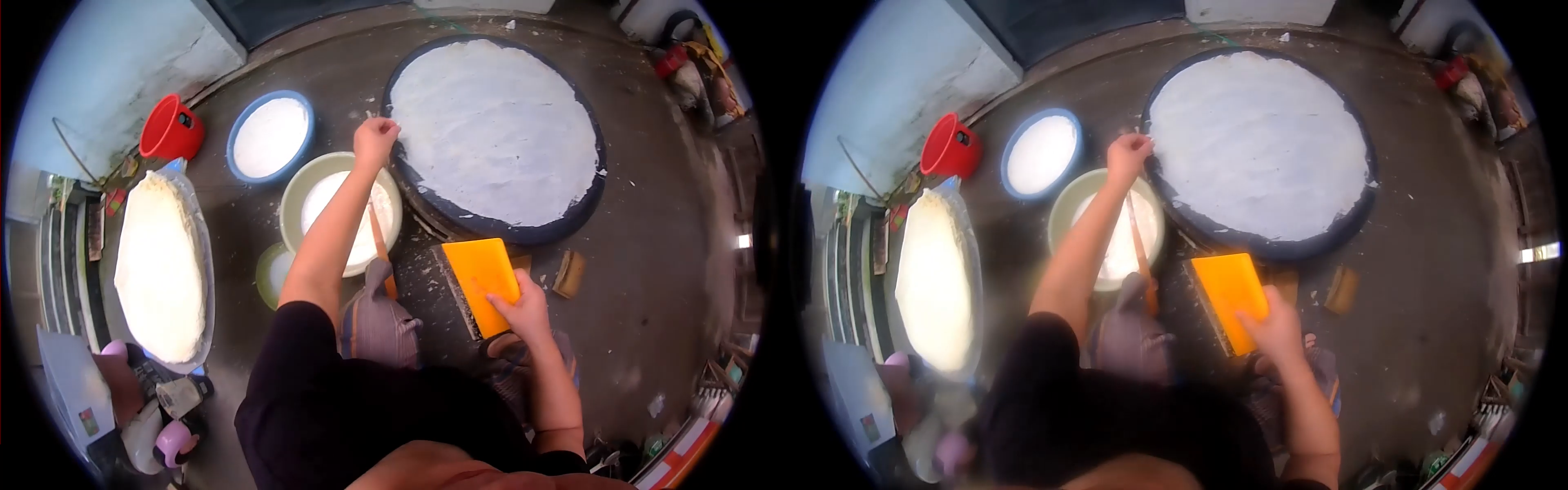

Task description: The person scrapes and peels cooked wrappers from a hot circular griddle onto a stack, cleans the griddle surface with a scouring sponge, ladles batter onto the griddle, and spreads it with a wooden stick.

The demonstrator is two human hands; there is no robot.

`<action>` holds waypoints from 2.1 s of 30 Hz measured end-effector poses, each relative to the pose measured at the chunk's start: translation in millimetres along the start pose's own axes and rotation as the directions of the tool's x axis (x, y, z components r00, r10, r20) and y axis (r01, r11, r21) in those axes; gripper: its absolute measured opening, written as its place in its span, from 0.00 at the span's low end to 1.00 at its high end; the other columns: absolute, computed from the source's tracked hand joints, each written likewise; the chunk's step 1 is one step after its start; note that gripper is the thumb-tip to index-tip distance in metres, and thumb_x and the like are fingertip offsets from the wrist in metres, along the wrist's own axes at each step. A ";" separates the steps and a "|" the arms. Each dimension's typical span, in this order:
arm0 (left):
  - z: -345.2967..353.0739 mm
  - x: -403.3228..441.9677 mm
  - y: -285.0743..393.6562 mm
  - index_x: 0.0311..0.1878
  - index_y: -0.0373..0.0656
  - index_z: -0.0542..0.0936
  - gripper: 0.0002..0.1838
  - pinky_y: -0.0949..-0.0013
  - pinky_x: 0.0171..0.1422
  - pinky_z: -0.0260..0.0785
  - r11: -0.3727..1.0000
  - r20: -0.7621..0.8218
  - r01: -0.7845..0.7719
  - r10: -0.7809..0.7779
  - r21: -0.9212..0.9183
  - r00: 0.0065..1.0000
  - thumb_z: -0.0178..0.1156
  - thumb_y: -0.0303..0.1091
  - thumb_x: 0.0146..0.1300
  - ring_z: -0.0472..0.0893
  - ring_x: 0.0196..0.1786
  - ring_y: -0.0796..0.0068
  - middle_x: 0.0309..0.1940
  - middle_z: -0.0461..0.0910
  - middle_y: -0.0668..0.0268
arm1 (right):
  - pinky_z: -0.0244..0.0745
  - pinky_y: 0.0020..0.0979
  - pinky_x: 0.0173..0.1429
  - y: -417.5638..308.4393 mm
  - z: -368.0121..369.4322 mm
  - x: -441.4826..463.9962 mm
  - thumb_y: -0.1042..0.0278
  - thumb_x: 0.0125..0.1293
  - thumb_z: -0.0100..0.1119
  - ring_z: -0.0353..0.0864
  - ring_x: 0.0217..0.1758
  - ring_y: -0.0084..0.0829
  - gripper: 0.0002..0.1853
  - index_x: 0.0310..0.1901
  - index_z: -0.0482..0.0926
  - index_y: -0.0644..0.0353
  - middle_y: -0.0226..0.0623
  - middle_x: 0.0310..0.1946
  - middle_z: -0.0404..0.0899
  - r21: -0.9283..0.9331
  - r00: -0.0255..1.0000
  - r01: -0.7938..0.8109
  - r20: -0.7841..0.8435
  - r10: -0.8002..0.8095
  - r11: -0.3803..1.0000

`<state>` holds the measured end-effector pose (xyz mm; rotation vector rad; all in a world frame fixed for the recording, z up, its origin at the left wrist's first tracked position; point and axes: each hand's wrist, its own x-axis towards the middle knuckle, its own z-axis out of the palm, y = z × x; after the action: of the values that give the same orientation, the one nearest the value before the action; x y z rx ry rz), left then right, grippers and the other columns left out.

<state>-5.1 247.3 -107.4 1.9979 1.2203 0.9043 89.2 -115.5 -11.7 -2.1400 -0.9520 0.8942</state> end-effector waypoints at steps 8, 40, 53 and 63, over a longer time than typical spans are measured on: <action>-165.8 -133.7 -96.3 0.28 0.37 0.80 0.09 0.75 0.34 0.67 0.951 -0.232 0.308 -0.302 -0.007 0.925 0.66 0.32 0.46 0.73 0.25 0.79 0.22 0.77 0.65 | 0.72 0.28 0.41 -3.5 2.3 -15.9 0.72 0.51 0.63 0.79 0.36 0.30 0.15 0.40 0.73 0.64 0.41 0.33 0.79 0.193 0.997 0.048 0.050 -0.058 0.980; -193.4 -285.0 66.9 0.55 0.32 0.68 0.20 0.57 0.65 0.50 0.978 0.082 -0.090 0.075 0.190 0.994 0.43 0.33 0.61 0.62 0.60 0.52 0.56 0.63 0.48 | 0.71 0.32 0.50 144.5 -164.6 147.8 0.69 0.52 0.62 0.78 0.46 0.37 0.22 0.50 0.71 0.63 0.44 0.45 0.77 -0.052 0.545 -0.354 -0.823 0.161 0.934; -161.8 -237.7 79.9 0.52 0.29 0.69 0.22 0.55 0.63 0.53 0.962 0.140 -0.008 -0.032 0.273 0.990 0.40 0.37 0.63 0.62 0.60 0.49 0.57 0.61 0.46 | 0.70 0.38 0.52 117.0 -245.0 331.9 0.60 0.51 0.61 0.76 0.50 0.40 0.31 0.59 0.66 0.50 0.43 0.46 0.77 -0.352 0.701 -0.293 -0.711 -0.050 0.889; -129.3 -187.2 102.9 0.53 0.34 0.71 0.20 0.57 0.64 0.54 0.954 0.138 0.025 -0.069 0.298 0.988 0.46 0.35 0.62 0.64 0.59 0.51 0.56 0.65 0.49 | 0.67 0.36 0.57 47.1 -266.1 439.8 0.61 0.56 0.57 0.72 0.55 0.35 0.31 0.63 0.62 0.41 0.36 0.54 0.72 -0.444 0.704 -0.526 -0.705 0.079 0.726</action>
<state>-122.5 57.3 4.3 2.2125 1.3774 0.5640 537.3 139.6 -36.6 -2.9543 -0.5218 -0.1445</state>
